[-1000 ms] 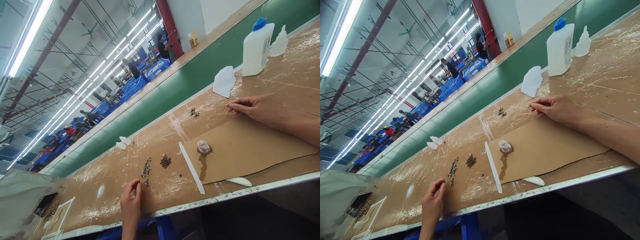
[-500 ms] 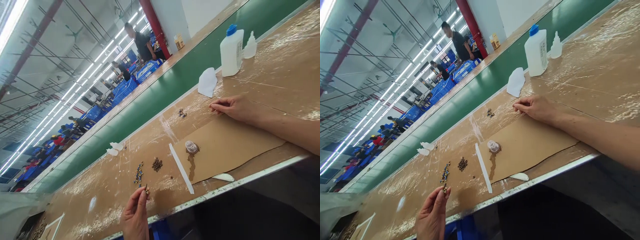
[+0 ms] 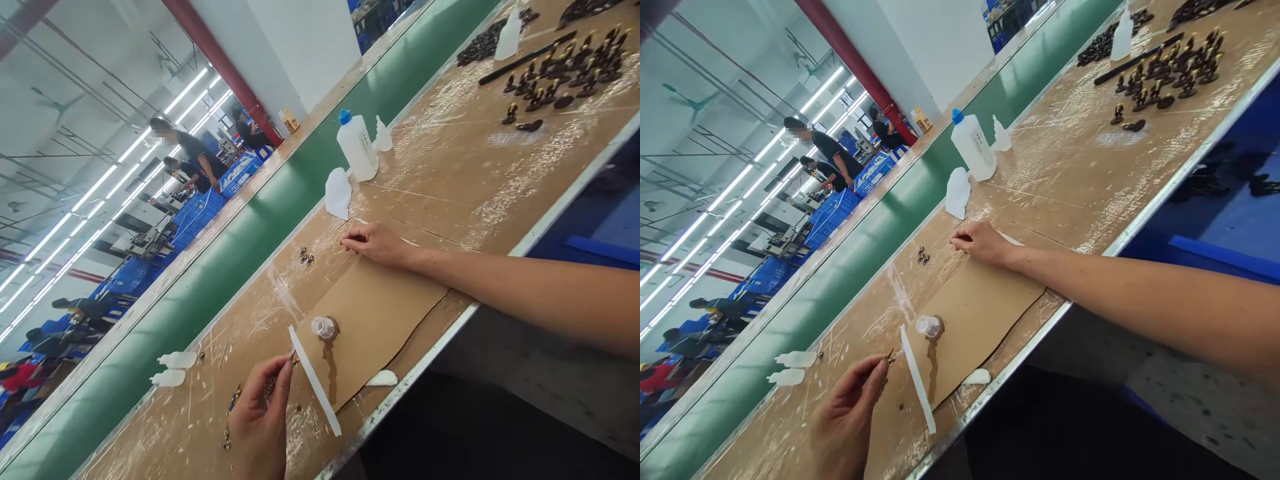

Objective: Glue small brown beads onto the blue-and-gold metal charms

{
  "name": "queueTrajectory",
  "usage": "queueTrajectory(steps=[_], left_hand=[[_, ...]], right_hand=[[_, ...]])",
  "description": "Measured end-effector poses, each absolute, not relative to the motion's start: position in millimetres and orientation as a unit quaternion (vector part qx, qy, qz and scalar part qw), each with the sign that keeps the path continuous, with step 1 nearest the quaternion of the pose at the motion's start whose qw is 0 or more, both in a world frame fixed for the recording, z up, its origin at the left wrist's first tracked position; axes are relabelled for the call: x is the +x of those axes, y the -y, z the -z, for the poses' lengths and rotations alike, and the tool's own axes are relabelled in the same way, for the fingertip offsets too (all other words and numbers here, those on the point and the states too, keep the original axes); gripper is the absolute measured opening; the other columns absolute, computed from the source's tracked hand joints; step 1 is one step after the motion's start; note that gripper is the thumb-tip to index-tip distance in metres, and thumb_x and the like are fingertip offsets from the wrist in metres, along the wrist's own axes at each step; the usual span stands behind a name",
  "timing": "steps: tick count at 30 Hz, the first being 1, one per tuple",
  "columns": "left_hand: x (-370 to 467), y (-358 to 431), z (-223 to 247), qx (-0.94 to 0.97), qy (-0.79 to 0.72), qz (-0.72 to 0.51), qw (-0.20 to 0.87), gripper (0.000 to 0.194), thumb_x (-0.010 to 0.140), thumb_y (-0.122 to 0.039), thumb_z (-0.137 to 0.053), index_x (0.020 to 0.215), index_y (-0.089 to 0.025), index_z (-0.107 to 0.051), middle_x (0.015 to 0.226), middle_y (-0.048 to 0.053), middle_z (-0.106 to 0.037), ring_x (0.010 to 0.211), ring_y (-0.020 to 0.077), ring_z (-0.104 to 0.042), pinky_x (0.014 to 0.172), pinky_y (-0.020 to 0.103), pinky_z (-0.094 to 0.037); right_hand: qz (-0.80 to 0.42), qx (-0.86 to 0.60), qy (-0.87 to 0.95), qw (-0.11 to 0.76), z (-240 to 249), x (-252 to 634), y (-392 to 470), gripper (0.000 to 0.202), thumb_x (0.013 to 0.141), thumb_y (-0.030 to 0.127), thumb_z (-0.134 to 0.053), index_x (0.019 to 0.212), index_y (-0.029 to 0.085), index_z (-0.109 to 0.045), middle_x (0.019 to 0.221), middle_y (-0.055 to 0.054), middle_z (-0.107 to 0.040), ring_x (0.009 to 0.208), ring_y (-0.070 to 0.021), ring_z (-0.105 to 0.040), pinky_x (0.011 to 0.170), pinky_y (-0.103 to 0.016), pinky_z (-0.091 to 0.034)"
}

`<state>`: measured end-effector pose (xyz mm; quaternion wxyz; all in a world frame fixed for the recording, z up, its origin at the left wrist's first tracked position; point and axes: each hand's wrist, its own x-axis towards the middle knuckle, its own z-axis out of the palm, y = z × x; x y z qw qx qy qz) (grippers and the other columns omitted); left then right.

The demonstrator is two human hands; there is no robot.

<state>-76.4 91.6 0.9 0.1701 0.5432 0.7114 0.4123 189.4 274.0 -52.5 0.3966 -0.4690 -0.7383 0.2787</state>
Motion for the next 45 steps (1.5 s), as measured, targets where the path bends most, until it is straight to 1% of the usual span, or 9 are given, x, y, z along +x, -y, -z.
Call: queueTrajectory(steps=[3, 8, 13, 20, 26, 32, 38, 41, 45], left_hand=[[-62, -109, -10, 0.599, -0.719, -0.311, 0.167, 0.035, 0.069, -0.052, -0.065, 0.084, -0.021, -0.070, 0.082, 0.003, -0.069, 0.076, 0.0195, -0.062, 0.068, 0.029, -0.049], [-50, -132, -14, 0.677, -0.686, -0.249, 0.089, 0.029, 0.074, -0.050, -0.059, 0.079, -0.023, -0.069, 0.077, 0.002, -0.068, 0.076, 0.0206, -0.063, 0.072, 0.031, -0.046], [-45, -143, -17, 0.721, -0.666, -0.179, 0.073, 0.029, 0.079, -0.049, -0.055, 0.081, -0.023, -0.068, 0.083, 0.002, -0.069, 0.080, 0.0201, -0.062, 0.074, 0.030, -0.044], [-41, -136, -16, 0.712, -0.671, -0.201, 0.042, 0.027, 0.079, -0.049, -0.055, 0.078, -0.024, -0.068, 0.075, 0.000, -0.067, 0.071, 0.0180, -0.062, 0.070, 0.029, -0.044], [-45, -139, -13, 0.739, -0.653, -0.161, 0.038, 0.024, 0.079, -0.045, -0.056, 0.078, -0.025, -0.068, 0.079, 0.001, -0.067, 0.079, 0.0186, -0.061, 0.073, 0.029, -0.044], [-44, -142, -14, 0.765, -0.630, -0.131, 0.015, 0.023, 0.082, -0.041, -0.052, 0.077, -0.024, -0.067, 0.079, 0.002, -0.066, 0.078, 0.0190, -0.060, 0.071, 0.030, -0.043], [-43, -145, -11, 0.790, -0.598, -0.131, -0.016, 0.019, 0.083, -0.037, -0.053, 0.078, -0.024, -0.066, 0.079, 0.001, -0.067, 0.077, 0.0181, -0.060, 0.074, 0.030, -0.043], [-43, -146, -11, 0.793, -0.594, -0.133, -0.016, 0.019, 0.083, -0.037, -0.053, 0.079, -0.024, -0.066, 0.080, 0.001, -0.066, 0.077, 0.0177, -0.060, 0.076, 0.031, -0.042], [-41, -147, -15, 0.786, -0.607, -0.119, 0.014, 0.020, 0.085, -0.037, -0.052, 0.080, -0.024, -0.066, 0.082, 0.001, -0.067, 0.078, 0.0176, -0.059, 0.076, 0.031, -0.041]], right_hand=[[-0.276, -0.451, 0.747, 0.403, 52, 189, -274, 0.024, 0.091, 0.036, -0.047, 0.095, 0.018, -0.062, 0.101, -0.002, -0.062, 0.086, -0.0154, -0.059, 0.077, -0.031, -0.051], [-0.274, -0.430, 0.755, 0.412, 51, 189, -275, 0.025, 0.090, 0.036, -0.050, 0.099, 0.016, -0.061, 0.102, -0.003, -0.062, 0.087, -0.0161, -0.060, 0.076, -0.032, -0.052], [-0.263, -0.419, 0.757, 0.427, 50, 189, -276, 0.025, 0.089, 0.034, -0.052, 0.101, 0.013, -0.059, 0.097, -0.004, -0.062, 0.082, -0.0139, -0.061, 0.073, -0.033, -0.052], [-0.247, -0.400, 0.765, 0.440, 51, 189, -277, 0.023, 0.089, 0.034, -0.052, 0.095, 0.013, -0.060, 0.091, -0.003, -0.063, 0.078, -0.0126, -0.061, 0.072, -0.032, -0.052], [-0.240, -0.397, 0.762, 0.451, 50, 190, -275, 0.023, 0.089, 0.035, -0.052, 0.093, 0.013, -0.060, 0.088, -0.002, -0.063, 0.077, -0.0124, -0.061, 0.072, -0.032, -0.051], [-0.233, -0.399, 0.762, 0.454, 51, 189, -276, 0.023, 0.090, 0.035, -0.051, 0.091, 0.014, -0.061, 0.088, -0.002, -0.063, 0.076, -0.0119, -0.061, 0.072, -0.031, -0.051], [-0.230, -0.396, 0.765, 0.454, 52, 189, -277, 0.023, 0.089, 0.034, -0.052, 0.091, 0.013, -0.060, 0.087, -0.002, -0.063, 0.076, -0.0121, -0.061, 0.071, -0.031, -0.051], [-0.227, -0.398, 0.766, 0.451, 51, 189, -277, 0.023, 0.089, 0.034, -0.052, 0.092, 0.013, -0.060, 0.087, -0.002, -0.063, 0.077, -0.0122, -0.061, 0.072, -0.032, -0.051], [-0.224, -0.403, 0.766, 0.447, 51, 189, -278, 0.023, 0.089, 0.034, -0.052, 0.093, 0.013, -0.060, 0.087, -0.002, -0.063, 0.076, -0.0122, -0.060, 0.071, -0.031, -0.051]])
